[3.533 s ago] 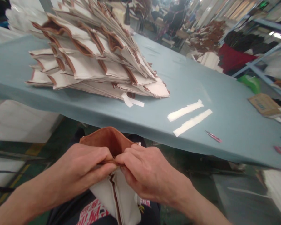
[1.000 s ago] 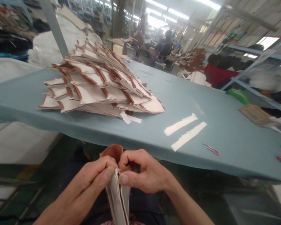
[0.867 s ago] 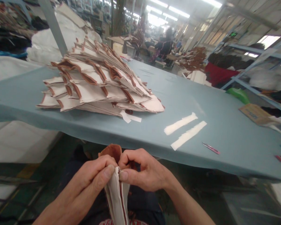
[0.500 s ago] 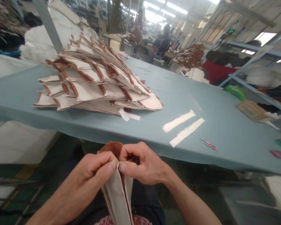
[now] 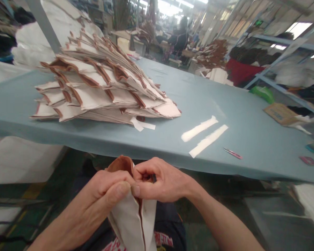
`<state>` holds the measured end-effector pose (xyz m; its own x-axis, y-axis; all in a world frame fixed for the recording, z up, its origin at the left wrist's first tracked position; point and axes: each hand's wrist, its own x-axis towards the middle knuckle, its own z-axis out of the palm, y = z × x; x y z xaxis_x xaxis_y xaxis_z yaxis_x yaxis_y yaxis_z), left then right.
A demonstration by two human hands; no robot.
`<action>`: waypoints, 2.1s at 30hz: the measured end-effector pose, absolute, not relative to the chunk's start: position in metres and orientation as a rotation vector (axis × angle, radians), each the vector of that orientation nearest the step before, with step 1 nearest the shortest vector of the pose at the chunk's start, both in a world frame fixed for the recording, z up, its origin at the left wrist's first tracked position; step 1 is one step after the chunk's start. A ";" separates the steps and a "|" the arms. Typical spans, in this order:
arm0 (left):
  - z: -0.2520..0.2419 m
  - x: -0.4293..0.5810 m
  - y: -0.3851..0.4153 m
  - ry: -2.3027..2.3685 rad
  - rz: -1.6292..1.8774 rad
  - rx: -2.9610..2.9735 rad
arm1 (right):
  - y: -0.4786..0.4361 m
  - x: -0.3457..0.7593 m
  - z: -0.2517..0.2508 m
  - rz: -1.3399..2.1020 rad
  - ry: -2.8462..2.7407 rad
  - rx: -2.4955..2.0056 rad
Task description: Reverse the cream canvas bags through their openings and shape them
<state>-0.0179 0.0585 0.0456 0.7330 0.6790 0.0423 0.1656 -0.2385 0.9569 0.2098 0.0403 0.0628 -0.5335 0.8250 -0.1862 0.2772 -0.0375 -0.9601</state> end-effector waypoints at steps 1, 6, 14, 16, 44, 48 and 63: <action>0.045 -0.017 0.059 0.668 0.573 1.773 | 0.040 0.209 0.063 1.605 -1.781 -1.143; 0.041 -0.019 0.062 0.695 0.559 1.717 | 0.038 0.206 0.049 1.703 -1.605 -0.980; 0.037 -0.024 0.063 0.792 0.529 1.638 | 0.033 0.204 0.052 1.504 -1.739 -1.183; 0.038 -0.023 0.058 0.862 0.572 1.667 | 0.028 0.202 0.062 1.280 -1.822 -1.292; 0.022 -0.047 0.053 0.785 0.371 1.766 | 0.029 0.205 0.055 1.514 -1.821 -1.155; 0.027 -0.045 0.051 0.744 0.363 1.686 | 0.040 0.200 0.030 1.929 -1.566 -0.999; 0.038 -0.035 0.050 0.859 0.571 1.853 | 0.024 0.196 0.059 1.476 -1.804 -1.252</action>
